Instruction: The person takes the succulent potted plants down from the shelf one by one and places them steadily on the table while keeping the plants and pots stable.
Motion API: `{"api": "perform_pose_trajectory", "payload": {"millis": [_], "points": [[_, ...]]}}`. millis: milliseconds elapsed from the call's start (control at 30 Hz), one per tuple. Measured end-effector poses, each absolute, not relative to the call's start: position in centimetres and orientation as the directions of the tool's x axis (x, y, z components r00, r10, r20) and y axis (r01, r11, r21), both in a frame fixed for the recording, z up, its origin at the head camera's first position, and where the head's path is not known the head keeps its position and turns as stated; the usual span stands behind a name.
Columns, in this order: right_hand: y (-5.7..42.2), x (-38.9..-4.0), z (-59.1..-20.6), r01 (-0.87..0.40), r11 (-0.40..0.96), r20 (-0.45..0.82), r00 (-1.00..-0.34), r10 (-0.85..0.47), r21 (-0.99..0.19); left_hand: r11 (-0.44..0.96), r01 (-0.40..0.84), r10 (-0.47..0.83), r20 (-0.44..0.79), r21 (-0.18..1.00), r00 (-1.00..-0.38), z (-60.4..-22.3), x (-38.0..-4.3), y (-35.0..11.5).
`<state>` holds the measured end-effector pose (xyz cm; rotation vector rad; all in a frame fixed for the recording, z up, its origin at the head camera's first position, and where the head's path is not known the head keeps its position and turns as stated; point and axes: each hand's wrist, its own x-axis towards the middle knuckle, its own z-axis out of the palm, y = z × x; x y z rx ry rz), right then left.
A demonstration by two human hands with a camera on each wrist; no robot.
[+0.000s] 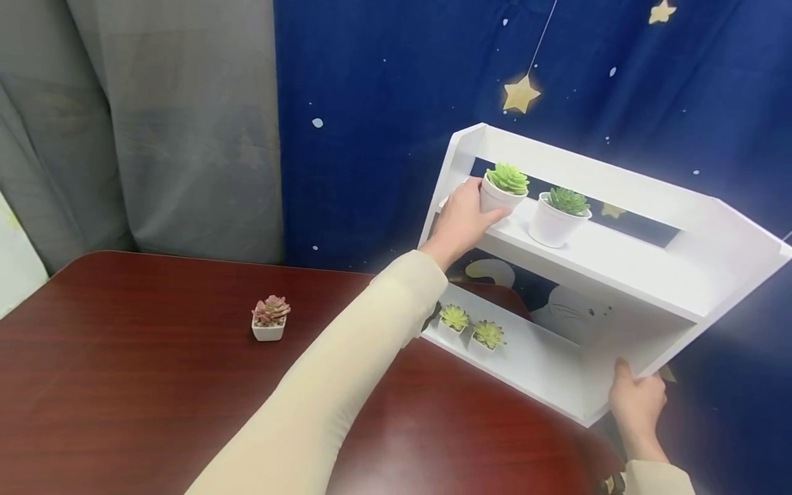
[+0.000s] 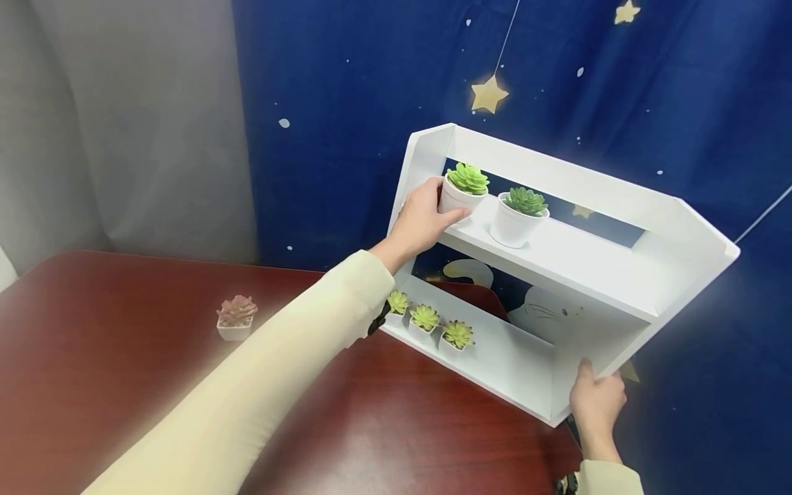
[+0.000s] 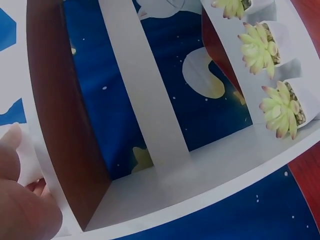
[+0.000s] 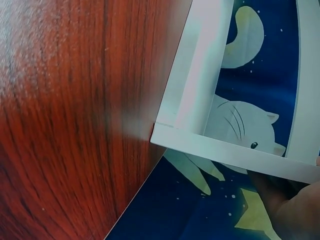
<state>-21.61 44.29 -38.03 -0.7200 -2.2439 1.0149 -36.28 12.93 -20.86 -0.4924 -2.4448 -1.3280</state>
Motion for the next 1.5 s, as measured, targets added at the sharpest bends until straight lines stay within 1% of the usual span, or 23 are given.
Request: {"api": "perform_pose_trajectory", "payload": {"millis": [133, 333, 467, 667, 900, 1133, 1333, 1500], "points": [[44.2, -21.6, -38.1, 0.239, 0.563, 0.266, -0.695, 0.668, -0.791, 0.535, 0.42, 0.139, 0.414, 0.733, -0.9, -21.0, -36.2, 13.0], [44.3, -21.6, -38.3, 0.242, 0.569, 0.265, -0.699, 0.664, -0.786, 0.554, 0.454, 0.175, 0.436, 0.697, -0.883, -21.3, -36.1, 12.8], [44.3, -21.6, -38.2, 0.239, 0.575, 0.273, -0.698, 0.662, -0.782, 0.517, 0.479, 0.199, 0.445, 0.709, -0.873, -21.3, -36.1, 12.4], [44.1, -21.7, -37.9, 0.231, 0.575, 0.28, -0.695, 0.662, -0.785, 0.434, 0.491, 0.197, 0.452, 0.755, -0.87, -21.1, -36.1, 11.8], [44.2, -21.7, -38.0, 0.241, 0.567, 0.268, -0.696, 0.667, -0.787, 0.408, 0.499, 0.214, 0.451, 0.765, -0.867, -21.2, -35.9, 11.7], [44.5, -21.6, -38.4, 0.238, 0.573, 0.283, -0.685, 0.672, -0.784, 0.333, 0.52, 0.206, 0.478, 0.786, -0.854, -21.0, -34.9, 11.3], [44.6, -21.7, -38.4, 0.244, 0.585, 0.289, -0.687, 0.667, -0.773, 0.333, 0.523, 0.184, 0.489, 0.785, -0.852, -20.6, -34.3, 10.6], [44.4, -21.8, -38.2, 0.25, 0.591, 0.287, -0.69, 0.665, -0.767, 0.334, 0.546, 0.181, 0.516, 0.768, -0.837, -20.2, -34.0, 9.5]]}}
